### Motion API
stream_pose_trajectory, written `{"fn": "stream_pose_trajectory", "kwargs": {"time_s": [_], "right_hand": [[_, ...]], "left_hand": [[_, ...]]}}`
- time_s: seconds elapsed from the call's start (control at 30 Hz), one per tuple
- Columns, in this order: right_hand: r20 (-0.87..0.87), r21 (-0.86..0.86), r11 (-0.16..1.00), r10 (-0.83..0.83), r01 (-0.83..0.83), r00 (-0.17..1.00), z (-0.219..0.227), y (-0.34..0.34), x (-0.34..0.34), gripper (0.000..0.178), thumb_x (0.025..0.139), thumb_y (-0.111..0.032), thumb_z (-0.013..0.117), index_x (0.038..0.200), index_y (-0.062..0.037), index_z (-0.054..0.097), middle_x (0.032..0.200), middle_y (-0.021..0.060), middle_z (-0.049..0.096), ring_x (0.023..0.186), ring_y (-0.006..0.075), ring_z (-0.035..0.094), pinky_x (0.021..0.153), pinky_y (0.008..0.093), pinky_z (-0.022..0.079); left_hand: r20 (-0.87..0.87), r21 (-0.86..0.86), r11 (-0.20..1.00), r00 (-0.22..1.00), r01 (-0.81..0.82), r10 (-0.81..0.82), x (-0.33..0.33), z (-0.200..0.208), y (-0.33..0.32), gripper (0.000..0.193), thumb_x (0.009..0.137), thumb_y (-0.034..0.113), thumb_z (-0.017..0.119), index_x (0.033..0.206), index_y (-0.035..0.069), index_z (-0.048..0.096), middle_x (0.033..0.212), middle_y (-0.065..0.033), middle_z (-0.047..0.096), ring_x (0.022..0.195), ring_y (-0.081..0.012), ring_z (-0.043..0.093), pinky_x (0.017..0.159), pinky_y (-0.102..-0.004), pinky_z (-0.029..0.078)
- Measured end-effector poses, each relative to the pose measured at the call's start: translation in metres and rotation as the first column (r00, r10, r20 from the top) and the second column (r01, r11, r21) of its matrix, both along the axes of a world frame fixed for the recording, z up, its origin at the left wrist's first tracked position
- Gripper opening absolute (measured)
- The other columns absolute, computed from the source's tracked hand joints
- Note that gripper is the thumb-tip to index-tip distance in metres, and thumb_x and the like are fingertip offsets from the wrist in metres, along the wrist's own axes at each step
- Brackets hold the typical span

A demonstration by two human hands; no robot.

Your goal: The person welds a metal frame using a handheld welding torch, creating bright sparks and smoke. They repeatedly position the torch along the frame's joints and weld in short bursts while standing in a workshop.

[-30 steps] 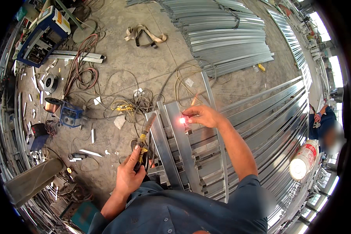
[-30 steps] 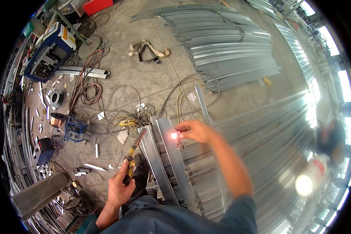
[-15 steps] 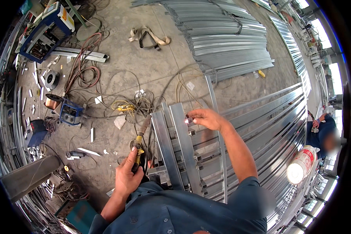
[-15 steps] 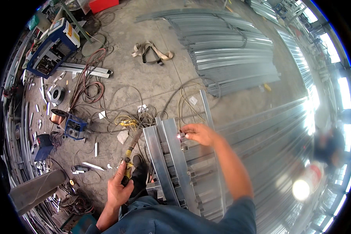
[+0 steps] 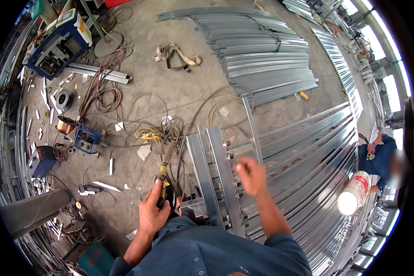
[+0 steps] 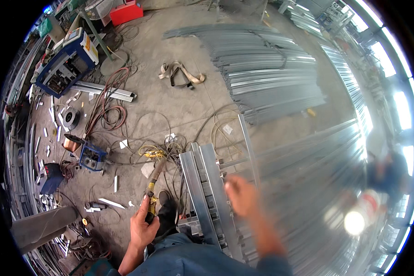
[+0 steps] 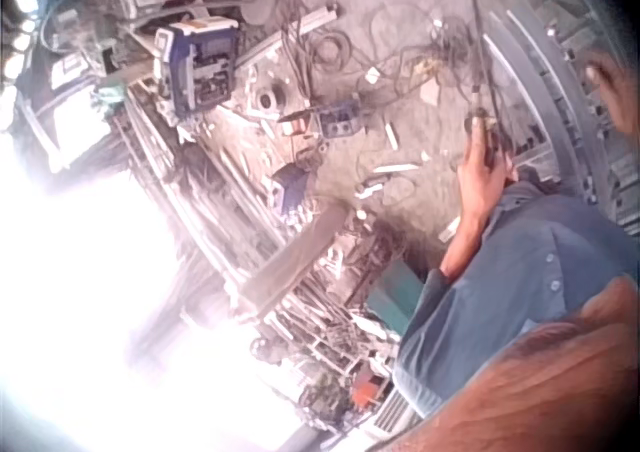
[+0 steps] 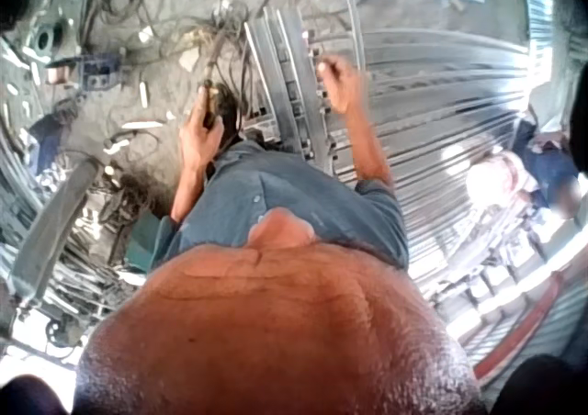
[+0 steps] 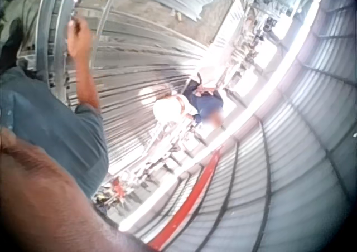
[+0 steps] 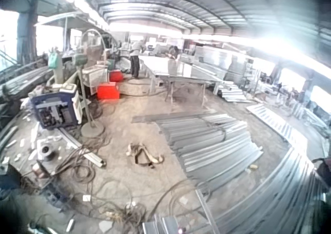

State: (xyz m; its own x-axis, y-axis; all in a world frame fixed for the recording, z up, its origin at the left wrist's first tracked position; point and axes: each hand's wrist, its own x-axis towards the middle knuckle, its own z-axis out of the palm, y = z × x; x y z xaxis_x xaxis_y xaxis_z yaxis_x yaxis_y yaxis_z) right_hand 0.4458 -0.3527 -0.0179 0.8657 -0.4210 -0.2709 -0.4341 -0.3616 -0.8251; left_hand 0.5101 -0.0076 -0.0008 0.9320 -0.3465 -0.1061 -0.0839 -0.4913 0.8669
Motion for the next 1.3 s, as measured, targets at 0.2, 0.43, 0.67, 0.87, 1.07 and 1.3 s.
{"fn": "stream_pose_trajectory", "kwargs": {"time_s": [0.2,0.43,0.67,0.87,1.07,1.3], "right_hand": [[-0.122,-0.004,0.989,0.148,-0.15,0.981,-0.001,0.119,-0.091,0.035,0.097,-0.024,0.071,0.127,-0.0055,0.067,0.098,0.0136,0.076,0.089,0.0266,0.075,0.079,0.0372,0.058],[-0.299,-0.147,0.961,0.181,-0.233,0.937,-0.037,0.16,-0.118,0.04,0.095,-0.026,0.068,0.13,-0.0065,0.065,0.123,0.0155,0.069,0.106,0.034,0.071,0.092,0.0436,0.057],[-0.399,-0.151,0.948,0.2,-0.279,0.895,-0.041,0.203,-0.121,0.046,0.095,-0.032,0.068,0.134,-0.0085,0.062,0.13,0.0158,0.066,0.119,0.0366,0.065,0.099,0.0471,0.054],[-0.49,-0.102,0.955,0.194,-0.277,0.85,-0.056,0.236,-0.121,0.052,0.095,-0.035,0.069,0.14,-0.0097,0.06,0.136,0.0155,0.064,0.122,0.0373,0.063,0.101,0.0473,0.053],[-0.526,-0.105,0.952,0.191,-0.287,0.828,-0.072,0.26,-0.117,0.054,0.092,-0.035,0.071,0.138,-0.0079,0.062,0.137,0.017,0.064,0.124,0.0372,0.063,0.103,0.0461,0.052],[-0.594,-0.053,0.914,0.294,-0.401,0.748,-0.099,0.265,-0.116,0.056,0.088,-0.034,0.074,0.137,-0.0081,0.063,0.139,0.0196,0.063,0.126,0.0392,0.062,0.104,0.0472,0.051]], "left_hand": [[0.011,-0.057,0.998,1.0,0.009,-0.008,0.009,0.007,0.013,0.075,0.082,-0.004,0.069,0.153,0.005,0.05,0.115,-0.0241,0.072,0.099,-0.0346,0.075,0.087,-0.036,0.057],[0.002,-0.137,0.99,0.999,0.044,-0.044,0.025,0.003,0.036,0.076,0.082,-0.005,0.068,0.155,0.004,0.048,0.116,-0.0239,0.072,0.101,-0.0349,0.075,0.087,-0.0359,0.056],[-0.052,-0.159,0.986,0.997,0.047,-0.056,0.05,-0.002,0.063,0.081,0.082,-0.006,0.065,0.159,0.004,0.042,0.111,-0.0164,0.074,0.081,-0.0144,0.066,0.076,-0.0278,0.053],[-0.225,-0.25,0.963,0.974,-0.096,0.039,0.062,-0.016,0.097,0.085,0.083,-0.007,0.062,0.162,0.006,0.035,0.115,-0.0088,0.072,0.086,-0.009,0.061,0.076,-0.025,0.051],[-0.415,-0.237,0.892,0.87,-0.386,0.266,0.069,-0.02,0.16,0.094,0.083,-0.011,0.057,0.168,0.012,0.025,0.128,-0.0079,0.065,0.091,-0.01,0.058,0.078,-0.0238,0.05],[-0.478,-0.202,0.678,0.675,-0.707,0.562,0.056,-0.049,0.247,0.106,0.079,-0.013,0.054,0.171,0.019,0.01,0.122,-0.0101,0.058,0.078,-0.0161,0.058,0.065,-0.0301,0.054]]}}
